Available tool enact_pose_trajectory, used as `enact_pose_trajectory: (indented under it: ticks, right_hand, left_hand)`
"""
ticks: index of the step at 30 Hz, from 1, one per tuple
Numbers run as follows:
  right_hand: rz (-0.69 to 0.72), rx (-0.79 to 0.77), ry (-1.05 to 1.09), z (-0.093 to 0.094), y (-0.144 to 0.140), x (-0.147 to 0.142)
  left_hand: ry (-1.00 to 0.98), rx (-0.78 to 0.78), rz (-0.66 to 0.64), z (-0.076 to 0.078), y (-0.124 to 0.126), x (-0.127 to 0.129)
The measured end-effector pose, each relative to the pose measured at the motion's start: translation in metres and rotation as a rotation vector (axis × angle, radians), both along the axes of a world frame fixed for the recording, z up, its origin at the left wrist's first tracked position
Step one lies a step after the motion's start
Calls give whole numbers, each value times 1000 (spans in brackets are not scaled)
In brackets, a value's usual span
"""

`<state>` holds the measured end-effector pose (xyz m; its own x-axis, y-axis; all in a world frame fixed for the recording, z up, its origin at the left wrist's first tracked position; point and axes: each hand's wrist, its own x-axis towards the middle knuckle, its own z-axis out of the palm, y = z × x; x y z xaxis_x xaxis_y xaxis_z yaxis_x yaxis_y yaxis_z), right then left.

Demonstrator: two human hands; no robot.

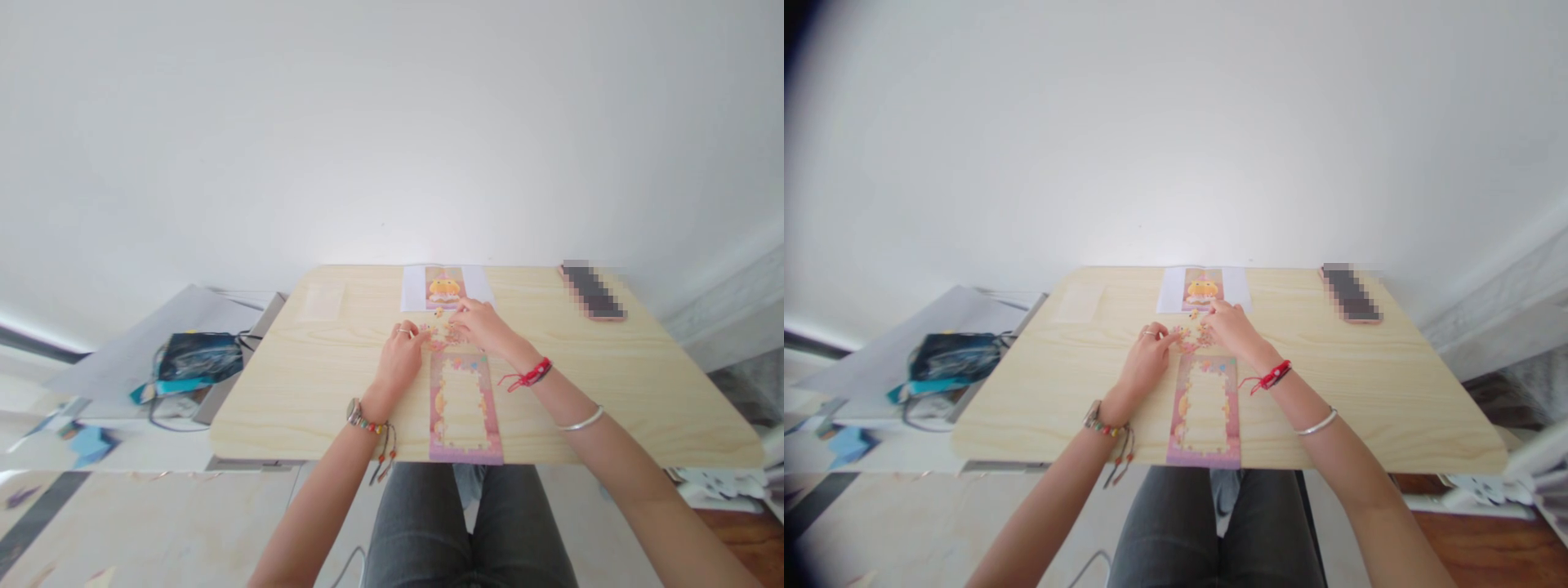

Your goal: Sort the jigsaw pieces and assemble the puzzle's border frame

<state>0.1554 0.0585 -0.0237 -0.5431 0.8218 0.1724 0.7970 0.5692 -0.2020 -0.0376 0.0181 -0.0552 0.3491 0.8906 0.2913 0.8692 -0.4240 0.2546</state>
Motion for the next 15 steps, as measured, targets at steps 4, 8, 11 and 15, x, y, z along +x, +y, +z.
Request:
enact_pose_trajectory:
  ticks: [4, 8, 11, 15]
  right_hand:
    - [64, -27, 0, -4, -2, 8]
    - [82, 10, 5, -4, -5, 8]
    - [75, 4, -19, -2, -10, 5]
    - [62, 11, -85, 0, -14, -1]
  left_hand:
    - [2, -2, -96, 1, -1, 2]
    - [42, 4, -99, 1, -2, 2]
    - [53, -8, -80, 1, -1, 1]
    - [38, -4, -93, 0, -2, 1]
